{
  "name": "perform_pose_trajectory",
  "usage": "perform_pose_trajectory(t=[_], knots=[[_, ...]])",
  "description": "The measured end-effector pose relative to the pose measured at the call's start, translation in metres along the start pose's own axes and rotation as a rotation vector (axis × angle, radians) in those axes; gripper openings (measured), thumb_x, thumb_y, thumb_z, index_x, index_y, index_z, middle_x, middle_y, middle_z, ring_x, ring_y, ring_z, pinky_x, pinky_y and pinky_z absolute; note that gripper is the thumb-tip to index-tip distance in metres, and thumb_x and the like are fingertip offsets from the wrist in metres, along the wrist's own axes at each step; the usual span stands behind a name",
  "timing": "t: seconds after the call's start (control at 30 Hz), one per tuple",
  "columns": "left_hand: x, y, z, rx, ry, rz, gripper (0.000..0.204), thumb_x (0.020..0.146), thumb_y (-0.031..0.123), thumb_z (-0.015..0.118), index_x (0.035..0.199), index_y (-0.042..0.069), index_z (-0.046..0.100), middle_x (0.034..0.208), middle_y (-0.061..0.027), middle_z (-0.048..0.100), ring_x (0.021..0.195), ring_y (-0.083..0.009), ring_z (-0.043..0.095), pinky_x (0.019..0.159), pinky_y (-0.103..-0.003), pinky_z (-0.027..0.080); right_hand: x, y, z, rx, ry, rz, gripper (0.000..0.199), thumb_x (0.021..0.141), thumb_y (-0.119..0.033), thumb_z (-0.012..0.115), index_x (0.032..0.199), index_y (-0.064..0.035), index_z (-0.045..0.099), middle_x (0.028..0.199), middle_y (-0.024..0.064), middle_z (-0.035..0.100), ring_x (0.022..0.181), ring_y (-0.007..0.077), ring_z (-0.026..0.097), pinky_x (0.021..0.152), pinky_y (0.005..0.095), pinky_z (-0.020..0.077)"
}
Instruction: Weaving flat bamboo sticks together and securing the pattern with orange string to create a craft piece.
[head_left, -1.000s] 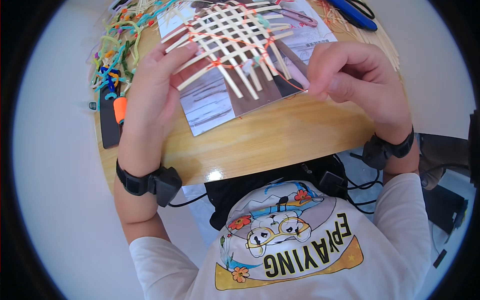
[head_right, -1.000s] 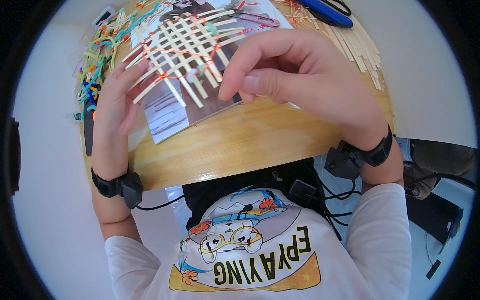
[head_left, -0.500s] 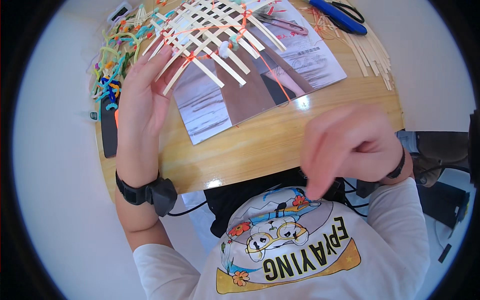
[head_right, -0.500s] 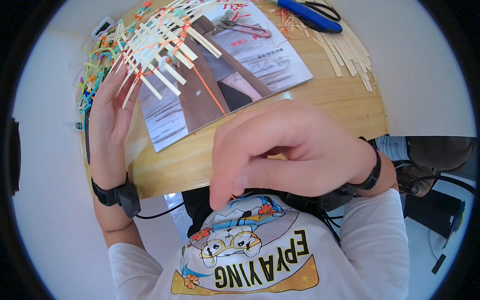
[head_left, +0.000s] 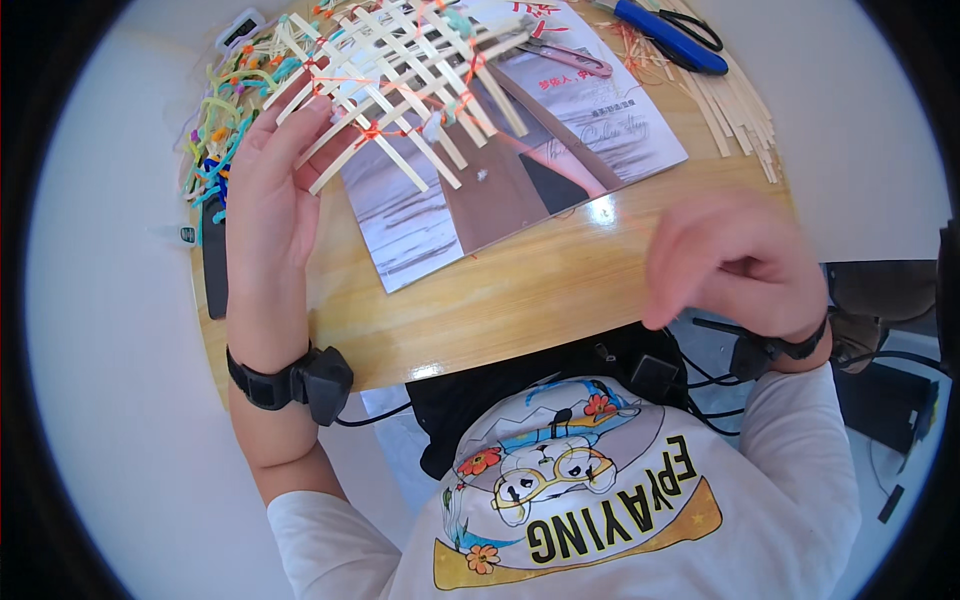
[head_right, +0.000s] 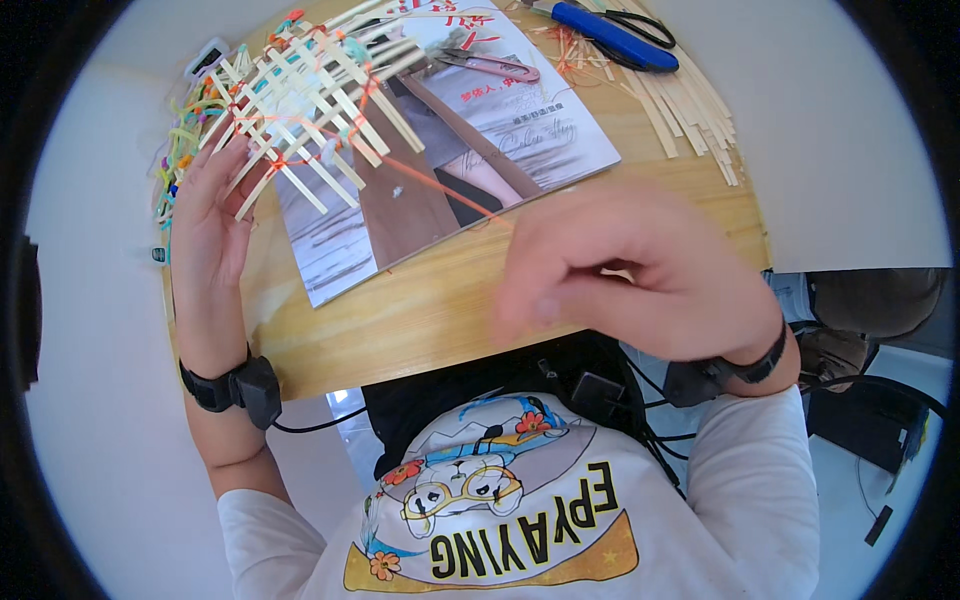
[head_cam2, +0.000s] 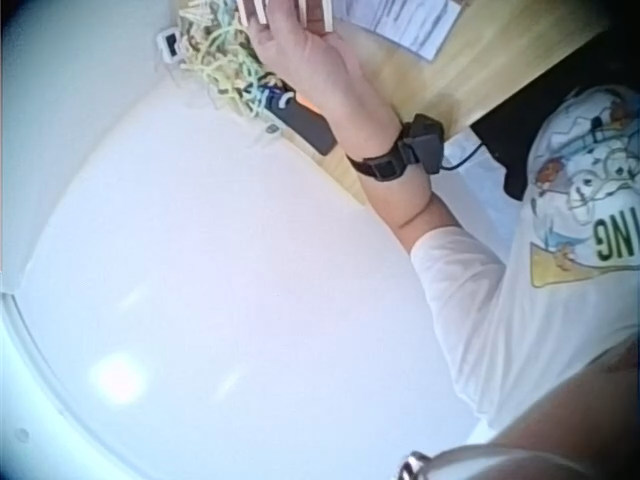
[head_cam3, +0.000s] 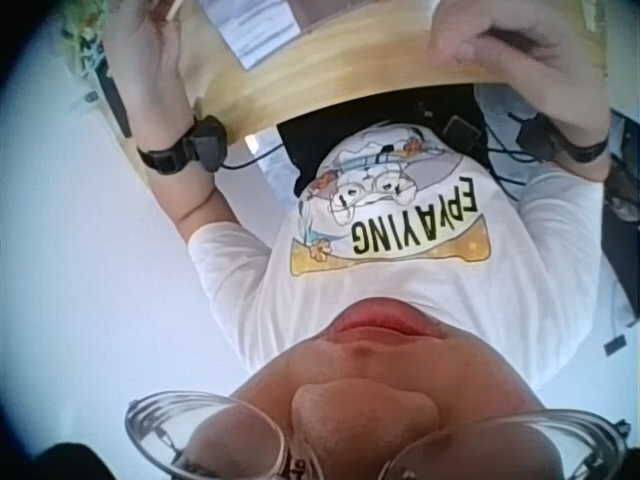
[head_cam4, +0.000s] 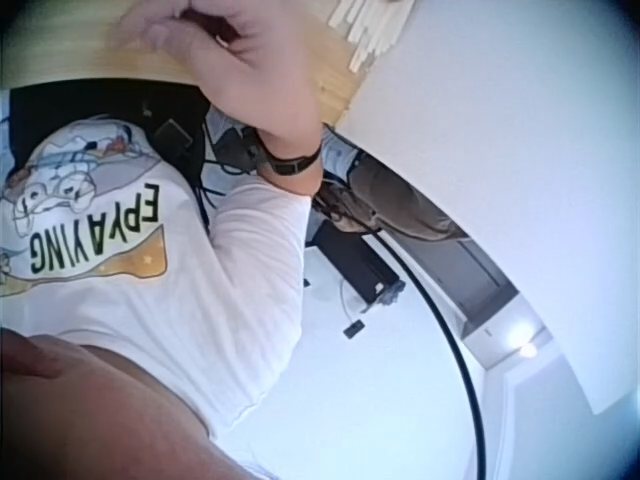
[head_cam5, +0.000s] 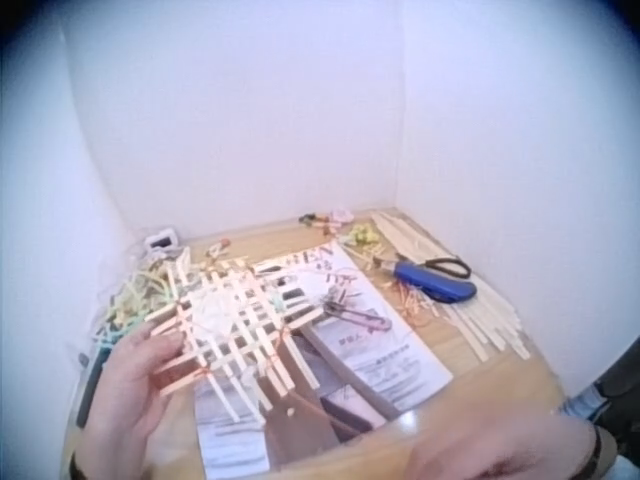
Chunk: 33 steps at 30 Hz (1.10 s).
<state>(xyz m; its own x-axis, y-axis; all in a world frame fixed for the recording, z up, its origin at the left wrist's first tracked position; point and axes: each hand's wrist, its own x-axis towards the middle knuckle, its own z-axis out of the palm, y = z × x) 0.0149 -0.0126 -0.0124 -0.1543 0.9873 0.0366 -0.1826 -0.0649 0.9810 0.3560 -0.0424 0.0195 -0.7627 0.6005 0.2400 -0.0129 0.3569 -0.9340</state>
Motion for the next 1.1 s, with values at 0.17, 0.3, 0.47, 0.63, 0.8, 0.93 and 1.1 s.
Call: perform_pose_trajectory(t=[0.17,0.3,0.47,0.63,0.8,0.93,1.1], knots=[[-0.003,-0.002,0.002,0.037,0.002,0.074,0.041,0.087,0.01,0.07,0.123,-0.003,0.058,0.109,-0.0088,0.067,0.097,-0.0125,0.064,0.088,-0.026,0.051,-0.002,-0.039,-0.015,-0.221,0.006,-0.145,0.012,0.081,0.001,0.064,0.087,-0.0076,0.071,0.07,0.004,0.065,0.057,0.0138,0.055,0.054,0.0265,0.0404],[-0.012,0.0,0.007,0.045,-0.01,0.18,0.038,0.084,0.011,0.075,0.118,-0.002,0.062,0.105,-0.0081,0.069,0.092,-0.0096,0.064,0.084,-0.024,0.05,0.01,-0.07,-0.031,-0.609,0.068,-0.257,0.007,0.084,-0.004,0.065,0.086,-0.007,0.071,0.073,0.0027,0.066,0.057,0.0115,0.054,0.051,0.0259,0.0336],[-0.016,0.007,0.009,0.157,0.047,0.249,0.035,0.084,0.016,0.076,0.113,-0.001,0.065,0.101,-0.0065,0.07,0.086,-0.0081,0.064,0.079,-0.022,0.05,0.023,-0.07,-0.037,-0.511,0.069,-0.373,0.021,0.096,-0.014,0.056,0.116,-0.0116,0.06,0.084,0.0045,0.067,0.064,0.0135,0.056,0.052,0.0254,0.0385],[-0.017,0.011,0.009,0.163,0.064,0.291,0.033,0.084,0.017,0.077,0.11,0.0,0.067,0.1,-0.0063,0.07,0.084,-0.0077,0.063,0.077,-0.022,0.05,-0.029,-0.069,-0.043,-0.682,0.198,-0.117,0.013,0.086,0.0,0.06,0.083,-0.0098,0.068,0.071,0.0017,0.059,0.058,0.0121,0.045,0.054,0.0261,0.0306],[-0.015,0.011,0.013,0.208,0.056,0.285,0.032,0.085,0.018,0.076,0.11,-0.001,0.067,0.098,-0.006,0.069,0.084,-0.0078,0.063,0.076,-0.021,0.05,-0.052,-0.058,-0.063,-0.7,0.279,-0.079,0.008,0.088,-0.001,0.059,0.087,-0.0061,0.066,0.074,0.0021,0.058,0.065,0.0122,0.047,0.059,0.0254,0.0326],[-0.017,0.014,0.016,0.22,0.047,0.313,0.031,0.085,0.019,0.076,0.108,0.001,0.068,0.095,-0.0051,0.069,0.083,-0.0081,0.064,0.074,-0.022,0.05,-0.032,-0.048,-0.065,-0.686,0.482,-0.082,0.011,0.091,-0.002,0.058,0.1,-0.0017,0.065,0.08,0.0029,0.059,0.074,0.0114,0.052,0.068,0.0243,0.0373],[-0.03,0.024,0.018,0.395,0.145,0.379,0.028,0.084,0.02,0.076,0.106,0.003,0.069,0.092,-0.0038,0.07,0.08,-0.0088,0.065,0.07,-0.021,0.051,-0.003,-0.038,-0.066,-0.697,0.606,-0.043,0.016,0.091,0.0,0.057,0.105,0.0016,0.066,0.088,0.0058,0.065,0.085,0.0108,0.058,0.075,0.022,0.0401]])
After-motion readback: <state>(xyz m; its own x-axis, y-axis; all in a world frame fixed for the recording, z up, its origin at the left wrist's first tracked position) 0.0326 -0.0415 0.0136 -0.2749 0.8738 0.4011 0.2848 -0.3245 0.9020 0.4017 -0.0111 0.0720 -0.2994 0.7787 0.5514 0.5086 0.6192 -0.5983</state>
